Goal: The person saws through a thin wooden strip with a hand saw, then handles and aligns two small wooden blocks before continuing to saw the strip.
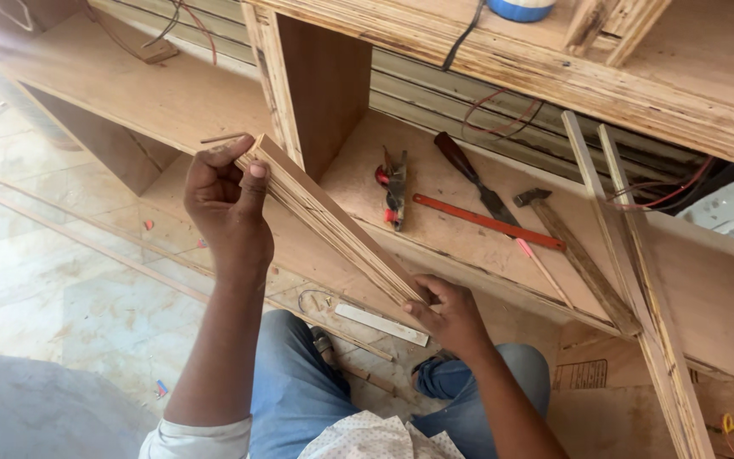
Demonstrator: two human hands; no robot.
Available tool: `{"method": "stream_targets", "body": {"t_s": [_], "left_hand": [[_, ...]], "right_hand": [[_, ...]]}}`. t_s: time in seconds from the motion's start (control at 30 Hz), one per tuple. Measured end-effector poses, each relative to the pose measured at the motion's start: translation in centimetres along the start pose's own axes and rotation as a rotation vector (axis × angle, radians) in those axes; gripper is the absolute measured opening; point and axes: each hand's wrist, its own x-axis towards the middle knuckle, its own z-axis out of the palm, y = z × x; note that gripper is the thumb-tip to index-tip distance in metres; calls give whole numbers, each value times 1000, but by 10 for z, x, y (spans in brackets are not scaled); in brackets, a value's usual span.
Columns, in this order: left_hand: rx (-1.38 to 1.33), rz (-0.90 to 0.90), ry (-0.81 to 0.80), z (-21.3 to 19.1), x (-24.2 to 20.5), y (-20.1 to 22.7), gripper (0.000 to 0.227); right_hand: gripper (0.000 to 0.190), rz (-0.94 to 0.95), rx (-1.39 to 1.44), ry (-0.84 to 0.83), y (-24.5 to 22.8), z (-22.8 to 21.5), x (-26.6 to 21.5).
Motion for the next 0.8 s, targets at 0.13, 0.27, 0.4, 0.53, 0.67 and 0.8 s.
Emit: {"method": "stream_targets", "body": {"t_s": [0.13,0.27,0.4,0.53,0.67,0.8], "left_hand": [[-38,-11,15,-8,-7,-4,20],[-22,36,17,-7,-13,-1,21],[14,117,2,6,-20,7,23],[30,74,-71,17,-41,25,27],[16,144,-158,23,-47,34,28],[29,121,-163,28,-46,36,29]], "right_hand": [[45,19,-119,39,-4,-4,-3],[46,86,-93,3,1,-5,-4],[50,178,-48,-66,20,-7,-6],[53,234,138,-81,45,-4,-5],[51,309,285,-87,63,0,-19],[47,256,280,-74,69,-4,-20]]}}
